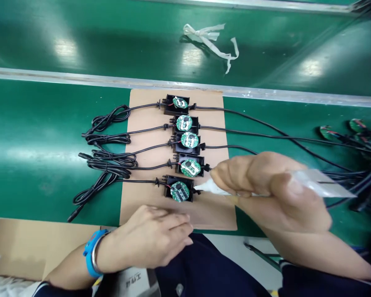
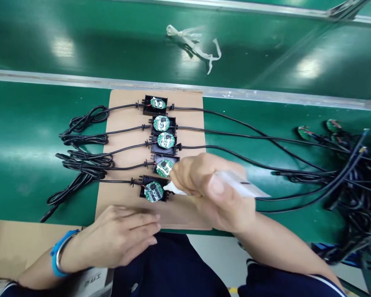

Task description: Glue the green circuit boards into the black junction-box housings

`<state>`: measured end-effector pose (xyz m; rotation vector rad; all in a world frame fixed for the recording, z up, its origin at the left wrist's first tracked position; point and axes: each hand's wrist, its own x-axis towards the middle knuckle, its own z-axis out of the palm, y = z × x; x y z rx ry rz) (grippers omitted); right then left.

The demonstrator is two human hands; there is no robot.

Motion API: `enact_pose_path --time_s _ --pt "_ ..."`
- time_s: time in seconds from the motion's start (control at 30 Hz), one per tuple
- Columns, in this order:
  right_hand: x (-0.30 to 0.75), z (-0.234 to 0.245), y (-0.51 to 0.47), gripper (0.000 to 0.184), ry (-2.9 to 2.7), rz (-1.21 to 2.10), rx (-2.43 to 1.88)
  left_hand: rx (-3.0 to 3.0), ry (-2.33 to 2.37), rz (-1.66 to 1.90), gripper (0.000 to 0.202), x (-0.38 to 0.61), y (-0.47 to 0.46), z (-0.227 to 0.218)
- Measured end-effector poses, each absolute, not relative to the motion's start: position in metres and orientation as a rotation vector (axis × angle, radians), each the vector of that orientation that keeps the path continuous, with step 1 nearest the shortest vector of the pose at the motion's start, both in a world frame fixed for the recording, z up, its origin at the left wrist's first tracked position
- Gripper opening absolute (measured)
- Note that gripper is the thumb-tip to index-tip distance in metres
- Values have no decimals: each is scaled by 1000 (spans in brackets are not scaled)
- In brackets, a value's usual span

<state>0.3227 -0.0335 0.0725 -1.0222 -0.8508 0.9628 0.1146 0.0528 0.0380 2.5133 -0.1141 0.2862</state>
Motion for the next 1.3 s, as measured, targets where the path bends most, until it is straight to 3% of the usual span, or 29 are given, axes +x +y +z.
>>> enact_pose_path --time_s 0.3,1.3 --pt "287 41 -19 32 -936 901 -817 2470 50 663 27 97 38 -15" --pt "297 39 -33 31 -883 894 -898 2453 141 643 34 95 37 -14"
